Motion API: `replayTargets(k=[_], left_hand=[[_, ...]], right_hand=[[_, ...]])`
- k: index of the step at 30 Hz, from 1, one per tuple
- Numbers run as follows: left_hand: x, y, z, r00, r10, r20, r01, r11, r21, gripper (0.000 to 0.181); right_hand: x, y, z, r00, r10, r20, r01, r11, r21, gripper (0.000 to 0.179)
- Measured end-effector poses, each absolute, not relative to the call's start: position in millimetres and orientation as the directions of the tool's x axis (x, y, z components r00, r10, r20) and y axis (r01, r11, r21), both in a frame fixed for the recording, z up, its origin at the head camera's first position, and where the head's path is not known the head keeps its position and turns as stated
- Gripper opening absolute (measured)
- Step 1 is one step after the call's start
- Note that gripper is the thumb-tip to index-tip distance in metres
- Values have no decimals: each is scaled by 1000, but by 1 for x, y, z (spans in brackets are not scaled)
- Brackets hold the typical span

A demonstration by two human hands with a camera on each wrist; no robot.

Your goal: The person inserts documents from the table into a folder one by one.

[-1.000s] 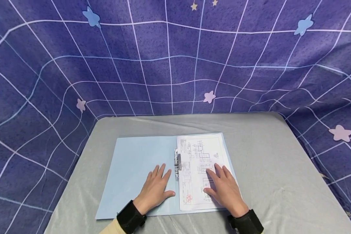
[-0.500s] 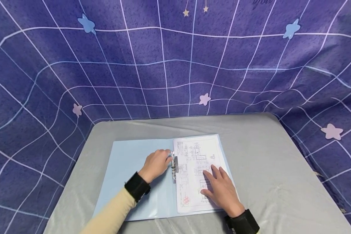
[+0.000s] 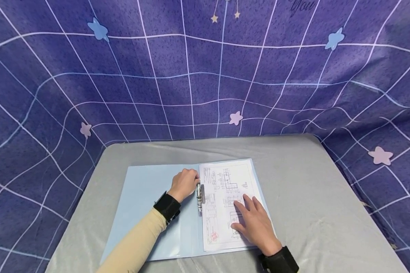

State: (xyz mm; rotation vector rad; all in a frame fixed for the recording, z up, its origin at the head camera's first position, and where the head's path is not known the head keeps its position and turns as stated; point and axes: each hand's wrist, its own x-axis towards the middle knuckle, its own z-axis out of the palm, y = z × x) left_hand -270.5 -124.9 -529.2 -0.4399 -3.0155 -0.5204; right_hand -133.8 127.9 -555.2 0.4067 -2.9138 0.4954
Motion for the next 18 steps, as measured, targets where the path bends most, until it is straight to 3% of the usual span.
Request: replayTargets(k=[7, 18], left_hand=[[-268, -130, -527, -956, 267, 119, 292, 881, 373, 6], [-220, -138, -515, -874, 342, 345, 474, 757, 450, 10]], right_hand=[[-134, 126, -554, -953, -237, 192, -286, 912, -295, 72], [-134, 128, -553, -952, -241, 190, -290, 909, -299, 72]])
